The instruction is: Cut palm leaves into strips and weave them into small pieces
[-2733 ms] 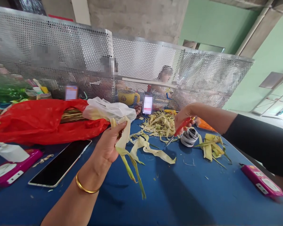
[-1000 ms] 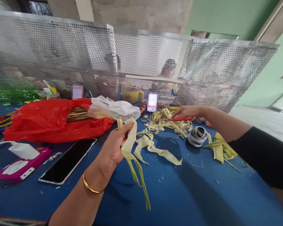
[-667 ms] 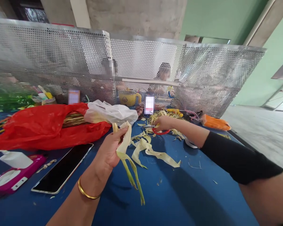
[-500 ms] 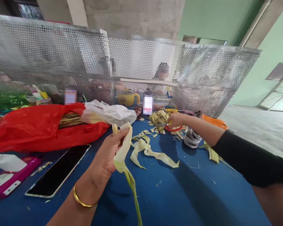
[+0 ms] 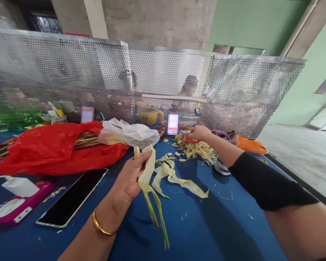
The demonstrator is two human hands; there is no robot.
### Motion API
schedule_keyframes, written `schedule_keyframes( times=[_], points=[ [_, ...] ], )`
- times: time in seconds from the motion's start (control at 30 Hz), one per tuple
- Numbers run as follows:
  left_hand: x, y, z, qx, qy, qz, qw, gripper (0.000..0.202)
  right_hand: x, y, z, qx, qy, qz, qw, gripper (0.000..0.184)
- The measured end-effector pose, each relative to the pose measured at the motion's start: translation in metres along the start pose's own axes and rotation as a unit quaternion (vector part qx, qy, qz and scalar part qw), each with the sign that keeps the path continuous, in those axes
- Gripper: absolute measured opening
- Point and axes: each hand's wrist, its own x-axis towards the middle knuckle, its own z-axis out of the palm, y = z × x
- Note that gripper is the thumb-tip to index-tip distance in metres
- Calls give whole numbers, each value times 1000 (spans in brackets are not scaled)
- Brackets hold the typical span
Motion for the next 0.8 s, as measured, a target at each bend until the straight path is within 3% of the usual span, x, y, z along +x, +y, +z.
schedule_keyframes(
  times=[0.1, 0.3, 0.43, 0.53, 0.67, 0.8],
  points=[
    [1, 0, 0, 33, 39, -26, 998, 16, 7, -13, 9, -13, 1, 7, 1000, 46],
    [8, -7, -10, 48, -17, -5, 999, 23, -7, -5, 11, -55, -6, -17, 998, 37],
    [6, -9, -9, 48, -11, 0, 999, 25, -25, 1, 14, -70, 22, -18, 997, 39],
    [3, -8, -5, 49, 2, -5, 999, 23, -38, -11, 21, -62, 39, -31, 997, 43],
    [2, -7, -2, 55, 21, -10, 998, 20, -48, -30, 32, -50, 17, -67, 996, 39],
    [3, -7, -2, 40, 18, -8, 999, 20, -49, -25, 37, -48, -8, -42, 998, 33]
  ],
)
